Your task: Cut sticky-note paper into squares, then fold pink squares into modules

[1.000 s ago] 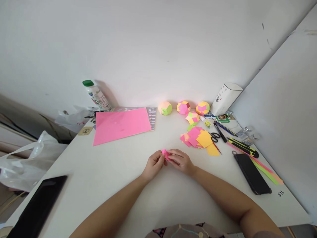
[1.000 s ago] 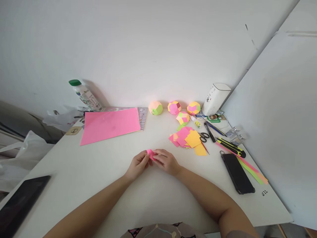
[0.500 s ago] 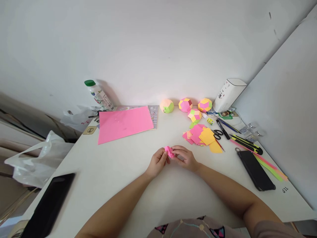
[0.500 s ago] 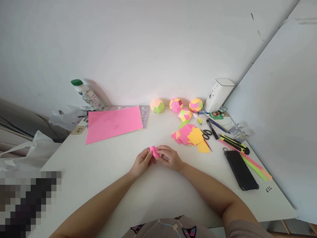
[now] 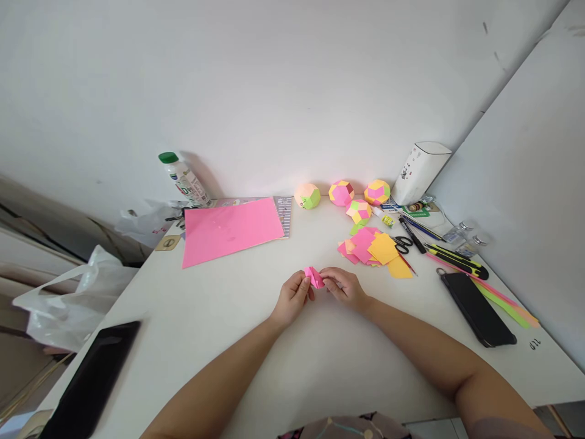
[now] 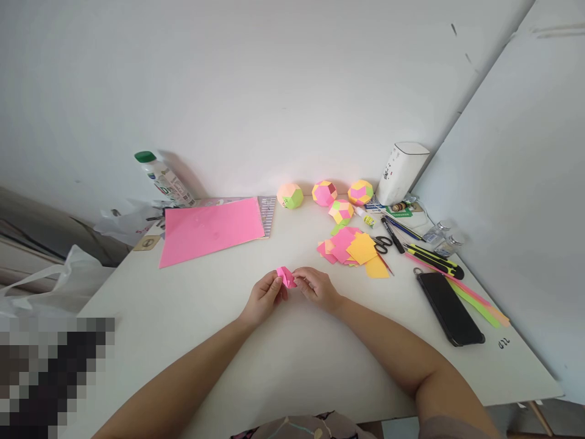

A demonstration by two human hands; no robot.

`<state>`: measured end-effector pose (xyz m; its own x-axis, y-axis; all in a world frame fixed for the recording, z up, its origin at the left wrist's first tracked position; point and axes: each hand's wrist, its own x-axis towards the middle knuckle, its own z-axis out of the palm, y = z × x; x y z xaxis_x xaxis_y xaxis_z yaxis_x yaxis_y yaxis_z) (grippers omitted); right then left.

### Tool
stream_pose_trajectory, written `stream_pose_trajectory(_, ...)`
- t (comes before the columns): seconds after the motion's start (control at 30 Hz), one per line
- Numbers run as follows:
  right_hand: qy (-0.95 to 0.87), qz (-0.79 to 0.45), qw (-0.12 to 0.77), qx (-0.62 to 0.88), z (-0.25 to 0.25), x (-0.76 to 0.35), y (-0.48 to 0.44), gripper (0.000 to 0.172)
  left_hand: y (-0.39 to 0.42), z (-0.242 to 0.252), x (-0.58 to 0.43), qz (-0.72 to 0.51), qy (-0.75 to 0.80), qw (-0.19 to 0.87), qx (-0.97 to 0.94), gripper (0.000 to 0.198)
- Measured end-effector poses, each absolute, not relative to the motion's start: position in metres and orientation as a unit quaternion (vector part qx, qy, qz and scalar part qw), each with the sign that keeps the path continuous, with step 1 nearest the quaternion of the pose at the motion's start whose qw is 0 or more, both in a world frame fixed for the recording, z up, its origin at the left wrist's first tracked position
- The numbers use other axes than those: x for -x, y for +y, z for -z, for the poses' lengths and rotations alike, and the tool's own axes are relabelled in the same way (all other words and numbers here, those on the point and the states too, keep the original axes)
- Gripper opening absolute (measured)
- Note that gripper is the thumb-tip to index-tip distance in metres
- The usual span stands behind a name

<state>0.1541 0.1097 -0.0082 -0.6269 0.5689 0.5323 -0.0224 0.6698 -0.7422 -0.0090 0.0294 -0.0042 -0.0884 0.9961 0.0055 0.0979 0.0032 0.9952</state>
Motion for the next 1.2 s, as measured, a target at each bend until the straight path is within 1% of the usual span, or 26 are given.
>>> stream_pose_trajectory(0.17, -0.829, -0.380, 0.378, 0.161, 0.011, -0.153, 0.110, 0.024, 0.030, 0.006, 0.009, -0.505, 0.541, 0.458, -0.492, 0.040)
stream_pose_trajectory(0.3, -0.830, -0.372, 0.378, 0.172, 0.010, -0.153, 0.109, 0.019, 0.031, 0.007, 0.009, -0.506, 0.543, 0.461, -0.486, 0.040)
stream_pose_trajectory(0.67, -0.804, -0.431, 0.359, 0.199, 0.007, -0.155, 0.108, 0.024, 0.031, 0.005, 0.008, -0.510, 0.550, 0.445, -0.489, 0.040)
stream_pose_trajectory(0.77, -0.776, -0.488, 0.342, 0.207, 0.005, -0.154, 0.110, 0.024, 0.031, 0.007, 0.009, -0.503, 0.553, 0.447, -0.491, 0.039)
stream_pose_trajectory(0.87, -0.707, -0.601, 0.290, 0.235, 0.004, -0.155, 0.116, 0.025, 0.031, 0.007, 0.008, -0.494, 0.562, 0.432, -0.503, 0.039)
stream_pose_trajectory(0.93, -0.665, -0.652, 0.265, 0.248, 0.004, -0.156, 0.121, 0.024, 0.030, 0.006, 0.007, -0.484, 0.571, 0.419, -0.514, 0.038)
stream_pose_trajectory(1.03, -0.649, -0.681, 0.249, 0.230, 0.007, -0.157, 0.125, 0.022, 0.030, 0.002, 0.005, -0.476, 0.575, 0.417, -0.519, 0.038)
stream_pose_trajectory(1.2, -0.654, -0.684, 0.237, 0.218, 0.007, -0.157, 0.123, 0.016, 0.030, -0.003, 0.004, -0.491, 0.562, 0.465, -0.475, 0.039)
